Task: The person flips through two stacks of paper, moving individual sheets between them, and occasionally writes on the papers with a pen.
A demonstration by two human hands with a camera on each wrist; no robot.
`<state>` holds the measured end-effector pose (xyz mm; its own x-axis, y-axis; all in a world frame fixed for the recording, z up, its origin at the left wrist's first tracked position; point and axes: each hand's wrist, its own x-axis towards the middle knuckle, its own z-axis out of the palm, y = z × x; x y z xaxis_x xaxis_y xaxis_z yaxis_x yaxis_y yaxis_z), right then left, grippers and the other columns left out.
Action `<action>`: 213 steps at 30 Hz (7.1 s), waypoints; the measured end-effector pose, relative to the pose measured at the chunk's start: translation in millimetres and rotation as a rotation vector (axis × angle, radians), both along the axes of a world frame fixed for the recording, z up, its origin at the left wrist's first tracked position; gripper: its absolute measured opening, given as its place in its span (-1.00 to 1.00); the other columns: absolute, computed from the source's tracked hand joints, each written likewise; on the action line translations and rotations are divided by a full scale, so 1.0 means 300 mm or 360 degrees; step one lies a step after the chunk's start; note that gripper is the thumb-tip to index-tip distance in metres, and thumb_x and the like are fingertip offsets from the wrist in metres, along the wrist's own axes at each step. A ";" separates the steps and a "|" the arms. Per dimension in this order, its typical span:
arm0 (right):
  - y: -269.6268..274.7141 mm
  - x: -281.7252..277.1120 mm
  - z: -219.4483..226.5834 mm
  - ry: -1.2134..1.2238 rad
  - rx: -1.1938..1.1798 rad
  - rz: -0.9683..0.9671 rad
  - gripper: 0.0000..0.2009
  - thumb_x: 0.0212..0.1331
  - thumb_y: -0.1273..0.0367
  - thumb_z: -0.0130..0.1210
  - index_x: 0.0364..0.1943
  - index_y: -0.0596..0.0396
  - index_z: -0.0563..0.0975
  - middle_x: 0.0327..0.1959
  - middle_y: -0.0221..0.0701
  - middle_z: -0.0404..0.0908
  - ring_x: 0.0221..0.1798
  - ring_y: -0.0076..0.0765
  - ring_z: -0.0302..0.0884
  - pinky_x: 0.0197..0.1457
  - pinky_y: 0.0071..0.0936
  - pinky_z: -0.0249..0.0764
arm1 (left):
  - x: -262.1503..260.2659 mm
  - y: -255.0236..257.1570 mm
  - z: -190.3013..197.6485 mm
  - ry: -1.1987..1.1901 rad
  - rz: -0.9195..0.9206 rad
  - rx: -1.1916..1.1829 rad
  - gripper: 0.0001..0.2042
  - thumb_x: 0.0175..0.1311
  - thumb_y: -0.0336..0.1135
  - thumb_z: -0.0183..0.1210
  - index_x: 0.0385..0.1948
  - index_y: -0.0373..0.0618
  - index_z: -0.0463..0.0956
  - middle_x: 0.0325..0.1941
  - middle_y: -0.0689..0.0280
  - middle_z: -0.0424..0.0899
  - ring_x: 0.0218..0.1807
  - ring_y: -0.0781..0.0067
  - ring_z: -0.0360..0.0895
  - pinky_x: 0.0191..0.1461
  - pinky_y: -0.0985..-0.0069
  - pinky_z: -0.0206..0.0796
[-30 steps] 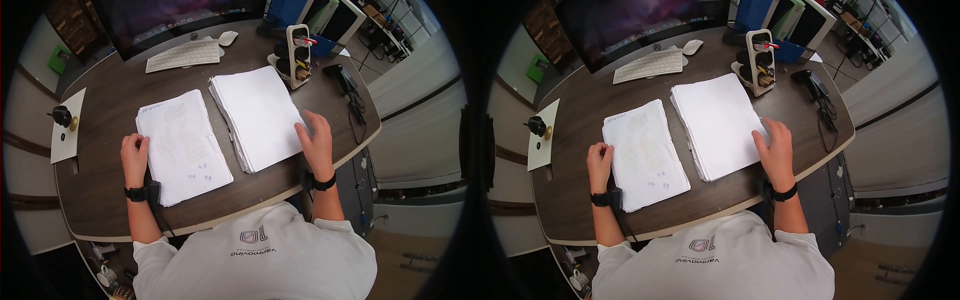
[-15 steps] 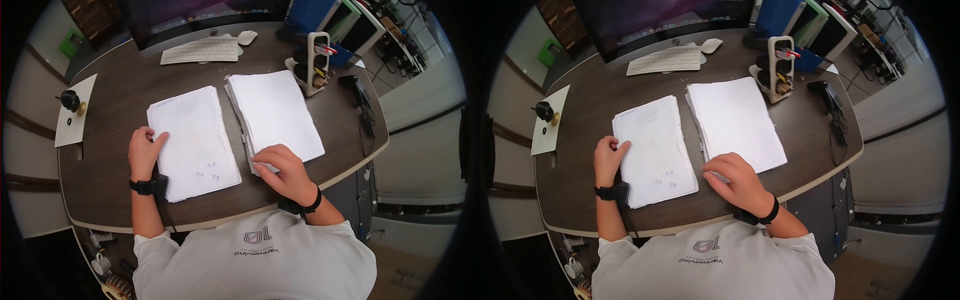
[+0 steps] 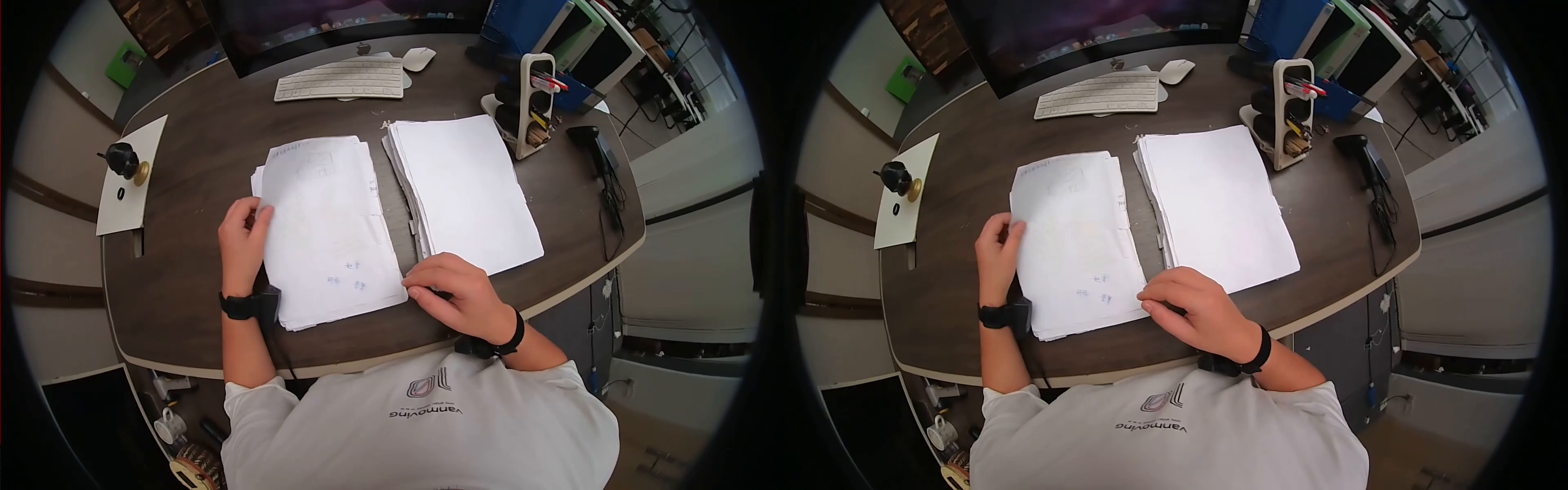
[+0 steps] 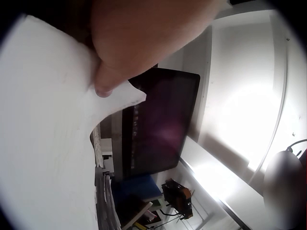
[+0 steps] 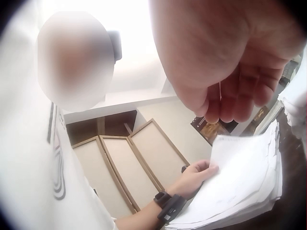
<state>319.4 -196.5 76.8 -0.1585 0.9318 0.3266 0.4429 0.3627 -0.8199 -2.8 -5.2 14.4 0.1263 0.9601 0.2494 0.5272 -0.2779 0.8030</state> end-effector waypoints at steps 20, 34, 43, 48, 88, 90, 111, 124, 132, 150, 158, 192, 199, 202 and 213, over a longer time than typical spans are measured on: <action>0.012 -0.026 0.017 0.0761 -0.0665 -0.0395 -0.71 0.50 0.34 0.27 0.13 0.24 0.63 -0.22 -0.52 0.69 -0.18 -0.73 0.55 -0.09 -0.64 0.51 | 0.124 -0.089 -0.032 -0.1435 -0.0339 -0.0376 -0.88 0.58 -0.40 0.23 -0.03 -0.24 0.57 -0.10 0.29 0.76 -0.11 0.60 0.65 0.03 0.55 0.53; 0.153 0.649 -0.027 0.0163 -0.0655 -0.0983 -0.78 0.51 0.31 0.23 -0.07 0.24 0.66 -0.28 -0.56 0.68 -0.29 -0.70 0.52 -0.22 -0.62 0.46 | 0.020 -0.018 -0.017 0.0436 0.0197 -0.0162 -0.60 0.30 -0.15 0.45 0.03 -0.20 0.61 -0.27 0.31 0.53 -0.25 0.38 0.51 -0.14 0.34 0.46; 0.198 0.657 -0.089 -0.0159 -0.0388 -0.1203 -0.75 0.45 0.28 0.27 -0.12 0.26 0.68 -0.37 -0.52 0.67 -0.32 -0.65 0.51 -0.24 -0.56 0.46 | 0.031 -0.027 -0.021 0.0644 0.0218 -0.0144 -0.37 0.17 -0.02 0.53 0.22 -0.18 0.58 -0.10 0.25 0.55 -0.14 0.22 0.59 -0.06 0.24 0.51; 0.220 0.603 -0.095 -0.0210 -0.0349 -0.1245 -0.70 0.38 0.24 0.29 -0.12 0.26 0.69 -0.41 -0.32 0.72 -0.36 -0.43 0.61 -0.23 -0.38 0.53 | 0.040 -0.038 -0.012 0.0661 0.0193 -0.0140 -0.37 0.16 -0.05 0.53 0.23 -0.16 0.56 -0.06 0.24 0.55 -0.10 0.20 0.60 -0.04 0.22 0.53; 0.016 0.051 0.001 0.0121 -0.0277 -0.0295 -0.75 0.38 0.37 0.35 0.06 0.16 0.72 -0.17 -0.33 0.74 -0.26 -0.51 0.63 -0.22 -0.54 0.53 | -0.021 0.009 -0.025 -0.0566 -0.0002 -0.0064 -0.80 0.54 -0.39 0.27 0.01 -0.34 0.68 -0.14 0.30 0.79 -0.16 0.54 0.67 -0.05 0.52 0.51; 0.028 0.034 -0.001 0.0148 -0.0267 -0.0293 -0.68 0.38 0.36 0.36 0.15 0.18 0.68 -0.07 -0.29 0.74 -0.17 -0.46 0.66 -0.17 -0.52 0.58 | -0.023 0.006 -0.027 -0.0868 -0.0097 -0.0132 -0.79 0.58 -0.37 0.23 0.05 -0.32 0.66 -0.08 0.31 0.77 -0.11 0.57 0.66 -0.01 0.56 0.50; -0.033 0.191 0.059 0.0541 -0.0784 -0.0463 -0.78 0.59 0.27 0.16 -0.03 0.14 0.67 -0.28 -0.68 0.58 -0.23 -0.77 0.43 -0.16 -0.63 0.43 | -0.003 -0.009 -0.016 -0.1003 -0.0165 -0.0534 -0.85 0.60 -0.32 0.21 -0.04 -0.18 0.65 -0.21 0.39 0.73 -0.25 0.67 0.62 -0.18 0.65 0.49; 0.064 0.610 -0.006 0.0649 -0.0617 -0.0993 -0.71 0.53 0.32 0.21 0.11 0.28 0.63 -0.19 -0.51 0.73 -0.25 -0.71 0.58 -0.16 -0.63 0.51 | 0.031 -0.034 -0.027 0.0629 0.0135 -0.0009 -0.39 0.13 -0.03 0.55 0.18 -0.16 0.61 -0.02 0.21 0.58 -0.05 0.17 0.63 0.01 0.24 0.54; 0.093 0.590 -0.083 0.0269 -0.0614 -0.1015 -0.79 0.53 0.34 0.21 0.02 0.22 0.65 -0.26 -0.60 0.67 -0.27 -0.75 0.50 -0.18 -0.68 0.44 | 0.037 -0.034 -0.018 0.0564 0.0140 -0.0090 -0.54 0.18 -0.12 0.52 -0.01 -0.17 0.60 -0.06 0.20 0.56 -0.08 0.16 0.60 -0.01 0.22 0.50; 0.026 0.455 -0.047 -0.0473 -0.0214 -0.1238 -0.68 0.37 0.31 0.31 0.10 0.21 0.67 -0.26 -0.22 0.74 -0.27 -0.26 0.64 -0.09 -0.33 0.57 | -0.015 0.030 -0.089 -0.0119 0.0083 -0.0142 -0.82 0.46 -0.34 0.32 -0.14 -0.29 0.64 -0.13 0.30 0.67 -0.24 0.54 0.53 -0.08 0.50 0.45; -0.046 0.096 0.074 0.0013 -0.0413 -0.0444 -0.58 0.37 0.29 0.38 0.22 0.17 0.62 -0.03 -0.24 0.72 -0.12 -0.33 0.67 -0.15 -0.38 0.62 | 0.003 0.005 -0.020 -0.1194 -0.0193 -0.0321 -0.79 0.61 -0.37 0.16 0.11 -0.27 0.52 0.01 0.30 0.71 -0.02 0.56 0.62 0.11 0.52 0.50; -0.090 0.485 -0.008 0.0986 -0.0414 -0.1100 -0.68 0.55 0.39 0.18 0.23 0.33 0.56 -0.04 -0.38 0.75 -0.10 -0.60 0.70 0.01 -0.60 0.60 | 0.008 -0.006 -0.037 0.0460 0.0154 -0.0042 -0.54 0.18 -0.16 0.52 0.04 -0.18 0.60 -0.18 0.26 0.55 -0.16 0.27 0.55 -0.06 0.28 0.48; -0.052 0.488 -0.052 0.0754 -0.0507 -0.1101 -0.70 0.51 0.39 0.22 0.17 0.33 0.61 -0.08 -0.42 0.75 -0.15 -0.66 0.64 -0.06 -0.62 0.57 | 0.004 -0.004 -0.042 0.0442 0.0161 -0.0078 -0.60 0.21 -0.21 0.49 -0.01 -0.19 0.58 -0.20 0.24 0.55 -0.17 0.26 0.54 -0.05 0.28 0.47; -0.044 0.495 -0.069 0.0615 -0.0498 -0.1133 -0.68 0.47 0.39 0.25 0.16 0.34 0.62 -0.11 -0.41 0.76 -0.15 -0.63 0.65 -0.05 -0.59 0.57 | 0.001 -0.006 -0.036 0.0429 0.0132 -0.0067 -0.61 0.23 -0.22 0.48 -0.02 -0.20 0.57 -0.20 0.23 0.56 -0.17 0.26 0.54 -0.05 0.28 0.47; -0.064 0.422 -0.023 -0.0607 -0.0356 -0.1423 -0.66 0.37 0.36 0.30 0.17 0.20 0.66 -0.05 -0.19 0.72 0.00 -0.14 0.69 0.14 -0.29 0.58 | 0.018 -0.004 -0.056 0.0481 0.0225 0.0003 -0.82 0.40 -0.29 0.32 -0.16 -0.18 0.60 -0.25 0.23 0.59 -0.22 0.21 0.58 -0.10 0.26 0.46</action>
<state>446.1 -215.7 69.7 0.5740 0.7935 0.2024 0.7256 -0.3783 -0.5748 2.5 -6.4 -2.3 0.0605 0.9730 0.2227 0.7749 -0.1865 0.6039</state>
